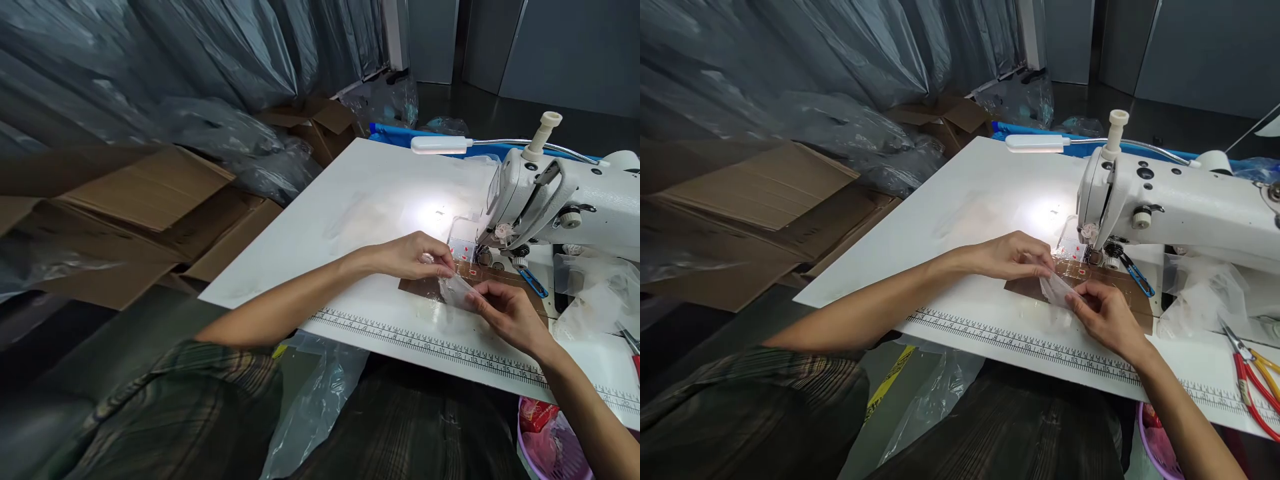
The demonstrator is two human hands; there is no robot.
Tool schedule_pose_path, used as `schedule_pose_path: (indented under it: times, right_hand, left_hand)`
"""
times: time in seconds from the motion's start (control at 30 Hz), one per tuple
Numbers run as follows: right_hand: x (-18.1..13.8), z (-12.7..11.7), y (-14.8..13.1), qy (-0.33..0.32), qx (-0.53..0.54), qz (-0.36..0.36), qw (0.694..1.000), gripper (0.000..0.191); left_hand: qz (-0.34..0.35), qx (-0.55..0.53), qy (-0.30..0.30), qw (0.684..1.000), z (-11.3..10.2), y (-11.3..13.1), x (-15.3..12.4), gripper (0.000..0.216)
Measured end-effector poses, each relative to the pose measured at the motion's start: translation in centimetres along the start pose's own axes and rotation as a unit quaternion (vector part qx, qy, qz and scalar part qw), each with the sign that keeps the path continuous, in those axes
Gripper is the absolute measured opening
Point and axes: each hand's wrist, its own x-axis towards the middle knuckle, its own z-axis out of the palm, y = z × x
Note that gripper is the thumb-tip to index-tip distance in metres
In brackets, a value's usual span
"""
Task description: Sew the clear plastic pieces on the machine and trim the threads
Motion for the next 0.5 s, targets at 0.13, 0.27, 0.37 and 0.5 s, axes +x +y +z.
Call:
schedule_pose_path:
  times: [0.13, 0.27, 0.37, 0.5]
  right_hand:
    - [0.5, 0.8, 0.0, -0.068, 0.119, 0.093, 0.986, 0.049]
    - [2.0, 1.4, -0.1, -0.028, -0.069, 0.102, 0.992, 0.039]
    - [2.5, 1.3, 0.4, 0.088, -0.329, 0.017, 0.94, 0.023]
    - [2.5, 0.7, 2.0, 0.108, -0.429, -0.092, 0.892, 0.034]
  left_hand:
    - [-0.061, 0.027, 0.026, 0.997, -0.5, -0.5, 0.5, 0.03]
    - [-0.037, 0.27, -0.023, 0.962, -1.0, -2.1, 4.3, 0.017]
    - [-0.006, 0.349, -0.037, 0.937, -1.3, -3.9, 7.4, 0.014]
    - [0.032, 0.408, 0.026, 0.912, -1.5, -5.5, 8.9, 0.031]
